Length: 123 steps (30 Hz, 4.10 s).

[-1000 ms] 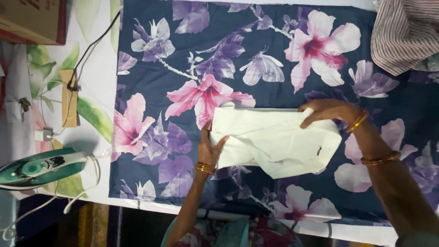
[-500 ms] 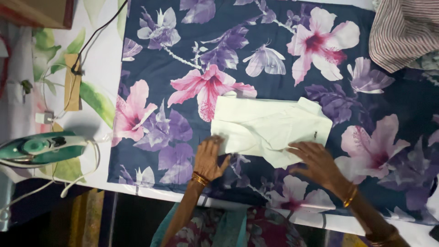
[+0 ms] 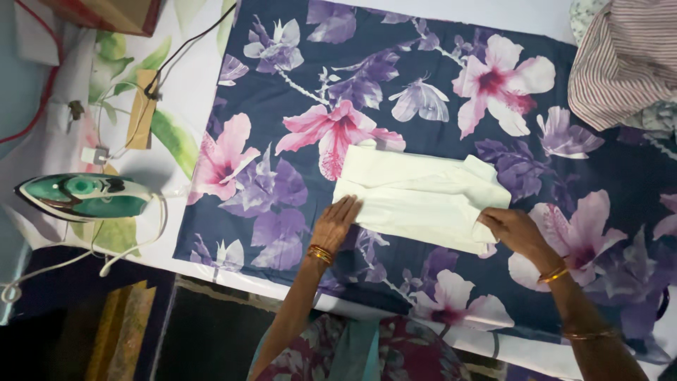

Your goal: The person irons a white garment on a floral-patterned tablecloth using a green electric iron. They smooth the fabric, fold it into a compact rectangle, and press the folds to set them.

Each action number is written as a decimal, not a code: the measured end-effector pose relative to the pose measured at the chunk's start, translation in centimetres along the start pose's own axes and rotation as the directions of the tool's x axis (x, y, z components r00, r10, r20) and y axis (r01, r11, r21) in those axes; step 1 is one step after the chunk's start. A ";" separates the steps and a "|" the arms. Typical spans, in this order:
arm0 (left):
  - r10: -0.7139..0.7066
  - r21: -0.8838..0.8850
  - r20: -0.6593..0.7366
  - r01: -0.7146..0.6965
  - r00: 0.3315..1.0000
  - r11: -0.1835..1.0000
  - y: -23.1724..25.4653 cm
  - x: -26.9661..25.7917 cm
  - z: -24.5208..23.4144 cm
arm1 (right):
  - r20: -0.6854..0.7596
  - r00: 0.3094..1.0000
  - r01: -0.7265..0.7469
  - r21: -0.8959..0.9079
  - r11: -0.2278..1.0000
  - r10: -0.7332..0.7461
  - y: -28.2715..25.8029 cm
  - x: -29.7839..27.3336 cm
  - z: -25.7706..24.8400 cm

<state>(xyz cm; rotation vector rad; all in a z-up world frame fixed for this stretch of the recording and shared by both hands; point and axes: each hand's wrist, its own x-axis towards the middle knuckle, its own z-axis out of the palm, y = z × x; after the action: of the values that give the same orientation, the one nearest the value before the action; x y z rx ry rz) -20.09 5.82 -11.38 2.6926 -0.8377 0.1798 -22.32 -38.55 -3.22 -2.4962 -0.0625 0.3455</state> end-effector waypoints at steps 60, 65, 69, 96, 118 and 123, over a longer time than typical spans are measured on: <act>-0.155 -0.216 -0.074 0.136 0.985 0.967 4.6 0.6 -7.4 | -0.172 0.929 0.248 -0.371 0.895 -0.329 -10.2 -3.9 8.2; -0.473 -0.280 -0.224 0.408 0.852 0.869 4.0 2.0 -5.9 | -0.307 0.888 0.243 -0.319 0.916 -0.343 -11.4 -5.2 8.4; -0.617 -0.463 -0.135 0.501 0.775 0.731 2.5 4.7 -4.5 | -0.364 0.875 0.246 -0.231 0.941 -0.318 -12.9 -6.0 9.3; -0.286 -0.805 -0.078 0.109 0.955 0.583 16.7 6.2 -8.4 | 0.133 0.754 -0.352 0.909 0.225 0.643 -13.6 -0.4 9.7; -0.551 -0.853 0.476 0.512 0.685 -0.100 7.6 5.8 4.4 | -0.024 0.991 -0.082 0.667 0.740 0.132 -26.1 -4.5 -17.4; -0.697 -0.828 0.510 0.506 0.504 -0.240 1.0 0.4 -0.8 | -0.070 0.992 0.018 0.901 0.433 0.104 -20.2 -3.3 -13.6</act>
<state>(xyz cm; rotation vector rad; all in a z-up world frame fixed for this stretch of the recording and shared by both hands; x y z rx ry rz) -20.38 5.06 -10.32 1.3613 0.5671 -0.3215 -21.22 -30.33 19.93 -1.3994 0.1982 0.1661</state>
